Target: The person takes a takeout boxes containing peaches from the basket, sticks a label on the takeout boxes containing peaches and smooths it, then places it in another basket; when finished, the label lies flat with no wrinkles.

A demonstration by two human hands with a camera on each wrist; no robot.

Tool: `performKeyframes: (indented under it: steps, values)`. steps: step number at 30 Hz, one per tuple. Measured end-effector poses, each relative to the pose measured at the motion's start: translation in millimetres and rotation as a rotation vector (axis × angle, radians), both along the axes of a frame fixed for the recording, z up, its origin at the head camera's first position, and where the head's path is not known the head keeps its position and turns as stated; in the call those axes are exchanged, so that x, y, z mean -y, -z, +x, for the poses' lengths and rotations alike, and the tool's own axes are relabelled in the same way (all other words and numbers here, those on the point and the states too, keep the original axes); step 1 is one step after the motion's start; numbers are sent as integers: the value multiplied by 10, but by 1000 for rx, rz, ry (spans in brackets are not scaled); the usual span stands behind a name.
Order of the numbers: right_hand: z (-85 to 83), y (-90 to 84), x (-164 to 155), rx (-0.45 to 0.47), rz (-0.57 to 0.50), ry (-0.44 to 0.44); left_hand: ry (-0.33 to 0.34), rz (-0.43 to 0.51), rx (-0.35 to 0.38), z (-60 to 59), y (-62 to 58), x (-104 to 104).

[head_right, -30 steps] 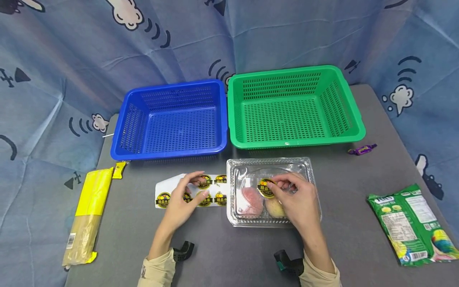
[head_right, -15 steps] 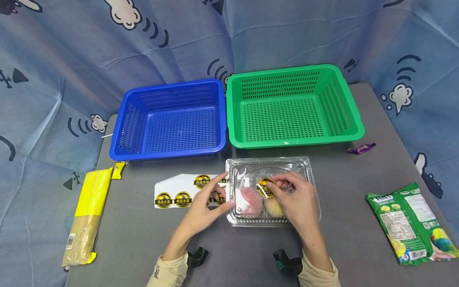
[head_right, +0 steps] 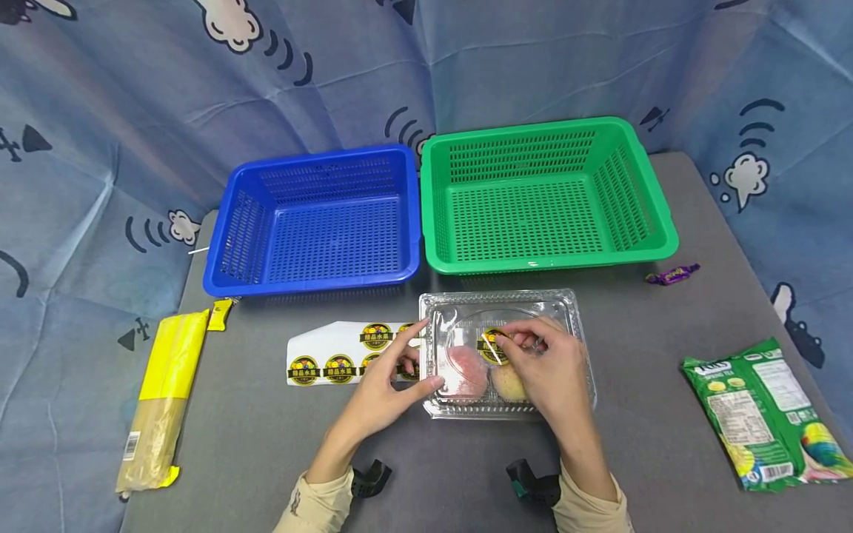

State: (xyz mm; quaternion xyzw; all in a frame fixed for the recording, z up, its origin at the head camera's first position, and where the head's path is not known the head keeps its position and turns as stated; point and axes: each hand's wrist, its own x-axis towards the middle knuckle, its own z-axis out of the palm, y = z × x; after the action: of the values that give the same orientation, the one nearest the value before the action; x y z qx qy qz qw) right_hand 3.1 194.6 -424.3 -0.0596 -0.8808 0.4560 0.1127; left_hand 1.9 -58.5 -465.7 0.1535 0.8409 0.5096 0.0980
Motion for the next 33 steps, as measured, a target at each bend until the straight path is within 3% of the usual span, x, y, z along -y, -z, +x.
performKeyframes:
  steps: [6, 19, 33]
  values:
    - [-6, 15, 4, -12, 11, -1, 8, 14, -5, -4, 6, 2]
    - [-19, 45, 34, -28, 69, 33, 8, 33, 56, -1, 14, 5]
    - [-27, 67, 44, -48, 96, 37, 10, 53, 40, 1, 21, -5]
